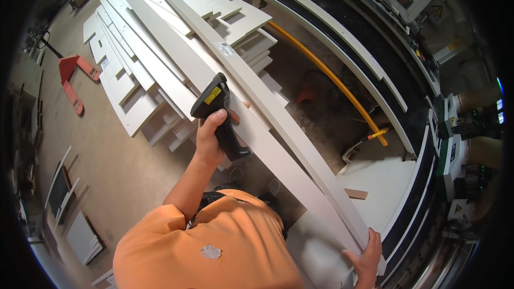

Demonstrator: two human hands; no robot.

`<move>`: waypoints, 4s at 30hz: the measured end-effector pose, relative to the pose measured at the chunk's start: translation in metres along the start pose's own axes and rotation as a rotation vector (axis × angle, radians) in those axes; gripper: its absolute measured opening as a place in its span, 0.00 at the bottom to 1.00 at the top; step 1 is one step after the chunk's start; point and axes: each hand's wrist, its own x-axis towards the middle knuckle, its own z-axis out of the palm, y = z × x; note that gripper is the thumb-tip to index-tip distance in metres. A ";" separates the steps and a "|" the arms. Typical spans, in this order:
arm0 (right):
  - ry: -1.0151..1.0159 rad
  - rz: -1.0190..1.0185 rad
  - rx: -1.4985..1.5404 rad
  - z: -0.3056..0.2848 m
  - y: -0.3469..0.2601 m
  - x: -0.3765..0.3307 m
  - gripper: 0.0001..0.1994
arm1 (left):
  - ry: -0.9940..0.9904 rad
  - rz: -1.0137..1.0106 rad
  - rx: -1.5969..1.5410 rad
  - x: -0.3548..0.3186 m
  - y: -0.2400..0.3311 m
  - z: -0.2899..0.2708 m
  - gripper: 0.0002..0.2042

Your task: The person picks up white wooden planks from a stack, scans each with a handheld barcode scanner, and places them on a black worktable. The person repeats this process for several planks, organizing them on the table.

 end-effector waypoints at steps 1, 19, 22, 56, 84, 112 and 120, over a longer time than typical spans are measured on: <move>-0.047 0.010 0.095 0.003 -0.004 0.003 0.52 | 0.046 0.004 0.051 0.000 0.003 -0.004 0.17; -0.138 0.095 0.673 0.049 -0.014 0.083 0.25 | 0.114 0.139 0.422 -0.021 -0.009 -0.024 0.19; -0.129 0.074 0.659 0.041 -0.002 0.132 0.23 | 0.139 0.166 0.352 -0.026 -0.008 -0.015 0.20; -0.493 -0.846 0.496 0.015 -0.033 0.481 0.23 | 0.015 0.544 0.236 -0.098 -0.028 0.076 0.25; -1.533 -1.827 -0.301 0.112 -0.478 -0.122 0.43 | 0.571 1.038 0.127 -0.615 0.105 -0.191 0.28; -0.974 -2.477 -1.327 0.453 -0.452 -0.826 0.30 | 2.015 1.194 -1.140 -1.330 -0.186 -0.347 0.17; -1.087 -2.442 -1.151 0.499 -0.332 -1.098 0.31 | 1.981 1.205 -0.939 -1.441 -0.192 -0.270 0.20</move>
